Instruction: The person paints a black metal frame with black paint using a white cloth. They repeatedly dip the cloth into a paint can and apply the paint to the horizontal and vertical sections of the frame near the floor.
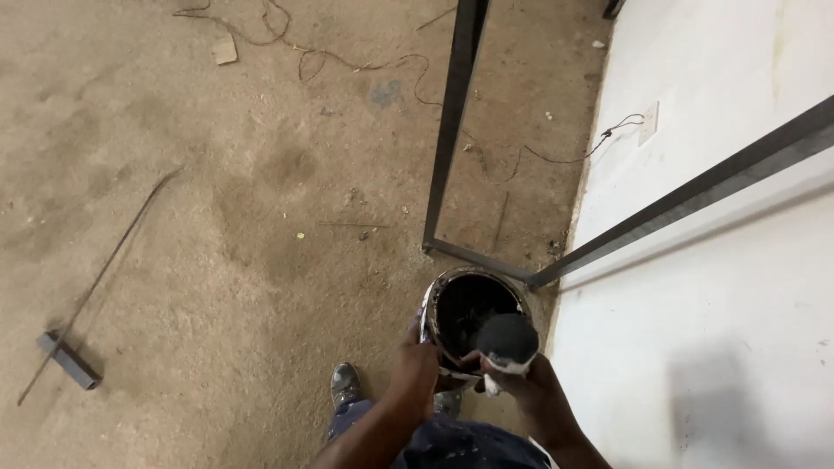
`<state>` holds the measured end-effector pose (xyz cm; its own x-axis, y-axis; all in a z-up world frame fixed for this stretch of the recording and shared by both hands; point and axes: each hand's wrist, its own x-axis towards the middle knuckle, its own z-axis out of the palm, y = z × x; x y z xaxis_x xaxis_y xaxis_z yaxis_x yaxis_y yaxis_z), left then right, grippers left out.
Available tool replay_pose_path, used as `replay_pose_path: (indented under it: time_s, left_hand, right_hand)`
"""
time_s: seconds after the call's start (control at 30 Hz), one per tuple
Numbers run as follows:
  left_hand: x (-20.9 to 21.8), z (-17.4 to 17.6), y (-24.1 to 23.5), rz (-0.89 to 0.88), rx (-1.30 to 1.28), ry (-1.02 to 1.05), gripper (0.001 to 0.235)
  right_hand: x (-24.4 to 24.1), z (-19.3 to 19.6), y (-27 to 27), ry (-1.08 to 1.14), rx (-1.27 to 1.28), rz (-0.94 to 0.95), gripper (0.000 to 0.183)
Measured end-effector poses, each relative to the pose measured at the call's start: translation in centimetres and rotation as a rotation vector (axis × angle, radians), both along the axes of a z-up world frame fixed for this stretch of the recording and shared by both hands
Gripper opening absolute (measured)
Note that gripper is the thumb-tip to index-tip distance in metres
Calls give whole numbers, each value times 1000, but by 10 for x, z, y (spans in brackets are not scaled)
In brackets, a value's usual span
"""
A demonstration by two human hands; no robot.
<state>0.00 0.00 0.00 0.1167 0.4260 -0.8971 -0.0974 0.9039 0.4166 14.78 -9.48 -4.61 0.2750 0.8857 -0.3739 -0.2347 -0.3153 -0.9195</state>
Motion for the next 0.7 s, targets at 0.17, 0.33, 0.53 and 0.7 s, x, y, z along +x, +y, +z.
replay_pose_path:
  time_s: [0.17,0.33,0.53,0.7]
  left_hand:
    - [3,-4,9,-59,8,21,67]
    - [22,-25,21,-104,-40,26,65]
    - [58,-50,38,-324,-64,189,81]
    - [78,-205,43,-537,1,312,93]
  right_hand:
    - [30,6,12,-210,-167,-88,30]
    - [57,-25,1,-126,-299,-172,42]
    - [71,-36,-15,-27,-440,-224,50]
    - [104,-114,-33,27,-480,-204,78]
